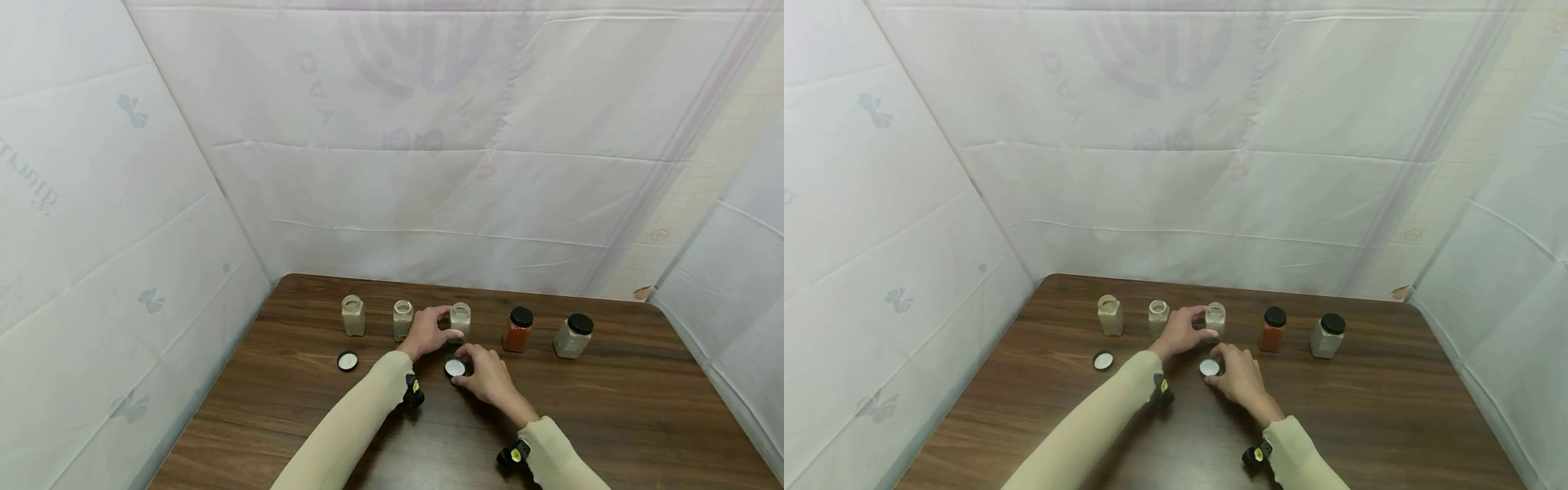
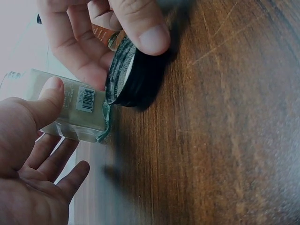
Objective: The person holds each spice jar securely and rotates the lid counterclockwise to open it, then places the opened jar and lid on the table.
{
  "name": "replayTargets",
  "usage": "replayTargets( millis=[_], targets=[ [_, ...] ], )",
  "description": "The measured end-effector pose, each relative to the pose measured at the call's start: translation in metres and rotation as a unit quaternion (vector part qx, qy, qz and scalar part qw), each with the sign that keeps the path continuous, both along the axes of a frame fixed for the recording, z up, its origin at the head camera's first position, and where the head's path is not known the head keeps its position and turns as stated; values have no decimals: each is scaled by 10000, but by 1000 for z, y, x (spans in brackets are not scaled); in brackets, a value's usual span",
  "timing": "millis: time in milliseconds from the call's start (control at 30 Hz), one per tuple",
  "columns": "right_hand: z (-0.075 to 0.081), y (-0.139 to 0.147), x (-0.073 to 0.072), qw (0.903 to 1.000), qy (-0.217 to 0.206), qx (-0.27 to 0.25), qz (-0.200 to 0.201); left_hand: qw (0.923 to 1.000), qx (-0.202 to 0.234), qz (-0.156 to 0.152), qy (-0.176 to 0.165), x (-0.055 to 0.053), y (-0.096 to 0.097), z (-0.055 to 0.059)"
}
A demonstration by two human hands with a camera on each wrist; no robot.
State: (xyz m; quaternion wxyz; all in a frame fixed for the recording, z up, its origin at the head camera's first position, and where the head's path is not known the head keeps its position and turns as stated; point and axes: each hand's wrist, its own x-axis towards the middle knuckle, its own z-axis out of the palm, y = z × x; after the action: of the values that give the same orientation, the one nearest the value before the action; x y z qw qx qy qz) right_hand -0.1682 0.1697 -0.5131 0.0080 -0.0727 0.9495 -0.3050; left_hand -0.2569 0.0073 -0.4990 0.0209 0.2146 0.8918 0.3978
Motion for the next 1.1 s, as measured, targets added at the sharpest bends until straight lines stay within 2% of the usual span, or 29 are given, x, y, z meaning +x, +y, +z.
replayTargets(
  millis=[400, 700, 933, 1100],
  targets=[
    [3, 0, 2, 9999, -61, 99, 24, 9999, 44, 2, -97, 1, 0, 1],
    [4, 2, 1, 9997, -190, 171, 32, 10000, -26, 10, -35, 0, 0, -1],
    [4, 2, 1, 9996, -227, 178, 47, 10000, 14, -12, -18, 1, 0, 1],
    [3, 2, 1, 9995, -224, 205, 60, 9999, 32, 7, -145, 3, 0, 3]
  ],
)
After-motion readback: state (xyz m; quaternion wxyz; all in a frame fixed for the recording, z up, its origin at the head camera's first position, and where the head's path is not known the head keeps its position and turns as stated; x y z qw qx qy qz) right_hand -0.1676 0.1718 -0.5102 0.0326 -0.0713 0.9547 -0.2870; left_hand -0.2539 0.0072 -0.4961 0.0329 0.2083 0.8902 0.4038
